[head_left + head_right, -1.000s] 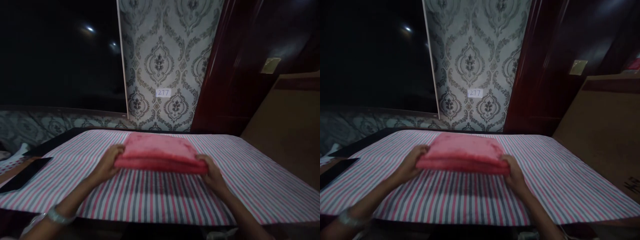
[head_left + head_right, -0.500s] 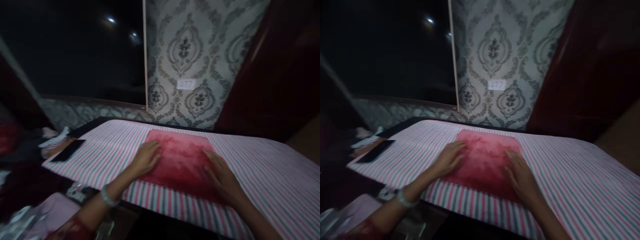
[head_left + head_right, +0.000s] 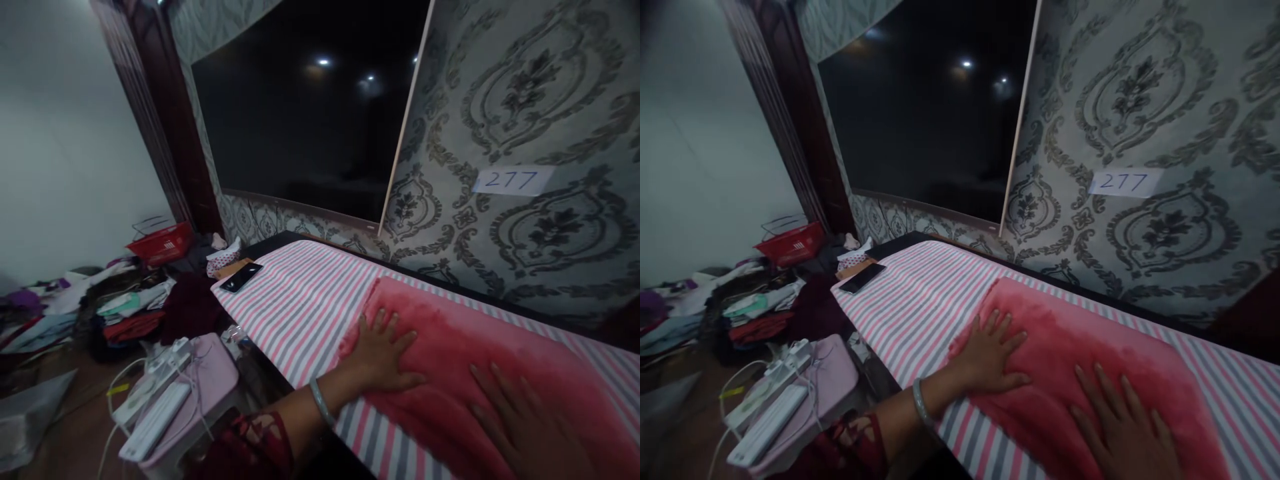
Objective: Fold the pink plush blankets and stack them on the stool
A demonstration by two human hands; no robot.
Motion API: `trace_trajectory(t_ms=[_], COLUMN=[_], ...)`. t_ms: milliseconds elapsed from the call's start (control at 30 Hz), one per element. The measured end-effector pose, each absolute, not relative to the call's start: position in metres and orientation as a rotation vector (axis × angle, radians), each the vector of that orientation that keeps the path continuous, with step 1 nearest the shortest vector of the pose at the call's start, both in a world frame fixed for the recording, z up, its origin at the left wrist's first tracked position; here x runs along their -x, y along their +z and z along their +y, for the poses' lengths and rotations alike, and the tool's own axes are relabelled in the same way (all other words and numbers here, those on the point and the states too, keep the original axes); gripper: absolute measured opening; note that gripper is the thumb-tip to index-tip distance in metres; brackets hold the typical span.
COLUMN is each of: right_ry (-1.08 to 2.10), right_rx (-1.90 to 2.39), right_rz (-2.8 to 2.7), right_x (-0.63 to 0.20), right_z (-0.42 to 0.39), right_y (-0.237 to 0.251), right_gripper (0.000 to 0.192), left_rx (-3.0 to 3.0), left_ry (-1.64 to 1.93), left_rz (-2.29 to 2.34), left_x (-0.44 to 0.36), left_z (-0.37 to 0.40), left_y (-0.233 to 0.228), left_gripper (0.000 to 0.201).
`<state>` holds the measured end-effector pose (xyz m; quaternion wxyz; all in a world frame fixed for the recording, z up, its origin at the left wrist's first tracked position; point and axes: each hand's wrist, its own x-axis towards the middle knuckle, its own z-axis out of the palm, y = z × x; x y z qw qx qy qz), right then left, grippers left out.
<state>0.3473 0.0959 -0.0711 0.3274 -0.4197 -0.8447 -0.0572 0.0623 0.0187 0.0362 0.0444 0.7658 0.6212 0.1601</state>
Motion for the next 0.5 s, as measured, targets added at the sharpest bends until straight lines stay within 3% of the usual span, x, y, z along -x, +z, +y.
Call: trace_trajectory(t_ms=[167,333,500], right_ry=[-0.194,-0.054,0.017], right_rx=[1.261,1.58,1.62], right_rz=[-2.301,-2.423,-2.442], right_x=[-0.335,-0.319,-0.315], right_z=[0.085,0.064,0.054], right_y=[-0.041,0.011,0.032], right_gripper=[0.065,0.059,0.059], left_rx=[-2.38,-2.431,-2.451], left_ry=[0.474,0.365,0.315], left_rz=[1.89,1.973,2.04], left_x=[-0.058,-0.06,-0.063], left_z=[0.025,0.034,0.037], left_y=[0.037,0.042,0.046], left_gripper=[0.088,0.081,0.078])
